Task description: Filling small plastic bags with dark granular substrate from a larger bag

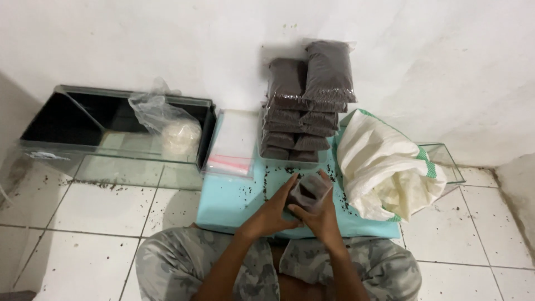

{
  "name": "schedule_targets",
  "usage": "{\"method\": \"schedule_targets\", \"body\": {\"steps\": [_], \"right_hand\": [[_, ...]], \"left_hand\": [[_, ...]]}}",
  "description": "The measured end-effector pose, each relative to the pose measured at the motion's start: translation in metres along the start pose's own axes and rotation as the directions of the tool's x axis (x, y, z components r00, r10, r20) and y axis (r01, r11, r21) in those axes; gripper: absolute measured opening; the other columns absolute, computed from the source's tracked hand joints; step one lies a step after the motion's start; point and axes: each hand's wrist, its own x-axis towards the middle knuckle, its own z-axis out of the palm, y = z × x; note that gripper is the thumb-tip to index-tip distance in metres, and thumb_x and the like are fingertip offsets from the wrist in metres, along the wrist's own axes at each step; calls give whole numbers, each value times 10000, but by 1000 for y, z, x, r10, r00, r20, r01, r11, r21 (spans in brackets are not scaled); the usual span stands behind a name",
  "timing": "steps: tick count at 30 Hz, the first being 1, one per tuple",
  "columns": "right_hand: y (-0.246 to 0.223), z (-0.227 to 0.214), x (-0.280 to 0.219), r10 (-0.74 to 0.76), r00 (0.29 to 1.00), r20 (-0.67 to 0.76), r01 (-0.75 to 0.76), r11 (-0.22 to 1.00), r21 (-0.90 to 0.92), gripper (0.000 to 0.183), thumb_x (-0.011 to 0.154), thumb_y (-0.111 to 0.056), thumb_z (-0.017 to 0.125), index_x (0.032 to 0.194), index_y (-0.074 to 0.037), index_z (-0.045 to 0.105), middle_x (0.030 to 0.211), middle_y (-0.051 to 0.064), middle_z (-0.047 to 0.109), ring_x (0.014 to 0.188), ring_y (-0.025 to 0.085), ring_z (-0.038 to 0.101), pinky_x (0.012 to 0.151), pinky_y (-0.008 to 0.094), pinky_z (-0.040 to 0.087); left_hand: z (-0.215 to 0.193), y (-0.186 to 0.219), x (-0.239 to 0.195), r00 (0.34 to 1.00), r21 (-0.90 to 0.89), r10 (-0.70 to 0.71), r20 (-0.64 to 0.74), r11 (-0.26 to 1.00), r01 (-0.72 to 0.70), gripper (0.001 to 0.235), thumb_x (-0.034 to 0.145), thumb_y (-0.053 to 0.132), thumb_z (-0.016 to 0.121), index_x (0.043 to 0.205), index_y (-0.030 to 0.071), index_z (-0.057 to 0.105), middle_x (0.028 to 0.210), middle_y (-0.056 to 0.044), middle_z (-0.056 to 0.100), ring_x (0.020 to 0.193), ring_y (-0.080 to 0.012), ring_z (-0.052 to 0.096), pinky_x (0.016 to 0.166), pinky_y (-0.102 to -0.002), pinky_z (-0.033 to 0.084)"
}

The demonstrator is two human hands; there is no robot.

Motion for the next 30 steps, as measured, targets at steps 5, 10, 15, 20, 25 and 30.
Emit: {"method": "schedule_targets", "body": {"steps": [5,10,15,20,25,30], "right_hand": [[50,-18,-3,51,981,189,-51,999,-4,904,716,-64,921,1468,-1,423,1365,232,621,1257,382,615,1027,566,525],[34,-16,-4,12,976,216,17,991,-135,650,782,-66,845,1362,17,563,1249,255,656,1218,427,630,1039,562,494],[43,-24,3,56,979,197,-19,982,-189,581,719,-83,878,1261,-37,672,1168,193,739,1136,355,699,1018,525,525],[15,-15,2,1,994,113,21,981,-193,642,735,-78,855,1307,61,599,1213,325,673,1186,503,624,1026,601,478],[40,-22,-1,104,986,128,-78,977,-197,723,733,-39,841,1402,10,571,1324,261,650,1261,442,605,1089,564,461],[80,-28,-9,129,990,51,-127,991,-28,676,740,-53,879,1367,-73,627,1256,138,710,1186,322,669,1072,486,503]], "left_hand": [[14,-30,10,957,-79,278,-84,955,-284,1055,851,203,690,1675,200,31,1724,-156,29,1563,-395,65,1237,-557,114],[-4,2,8,738,388,620,-267,770,-507,469,1060,240,557,1523,227,482,1703,-183,136,1538,-449,190,1194,-643,234],[-11,18,26,662,682,715,-225,601,-417,113,1017,197,663,1003,85,662,1625,-128,338,1492,-416,328,1184,-643,355],[-9,14,23,753,426,599,-273,777,-463,224,1037,311,608,1235,205,606,1687,-86,229,1541,-358,248,1206,-583,345],[-12,3,-2,970,38,193,-150,981,-190,1064,878,369,817,1637,199,91,1691,-180,112,1522,-470,106,1185,-701,248],[6,-21,5,984,-10,74,-165,997,-76,989,914,185,767,1663,153,122,1568,-288,377,1452,-492,345,1158,-628,319]]}}
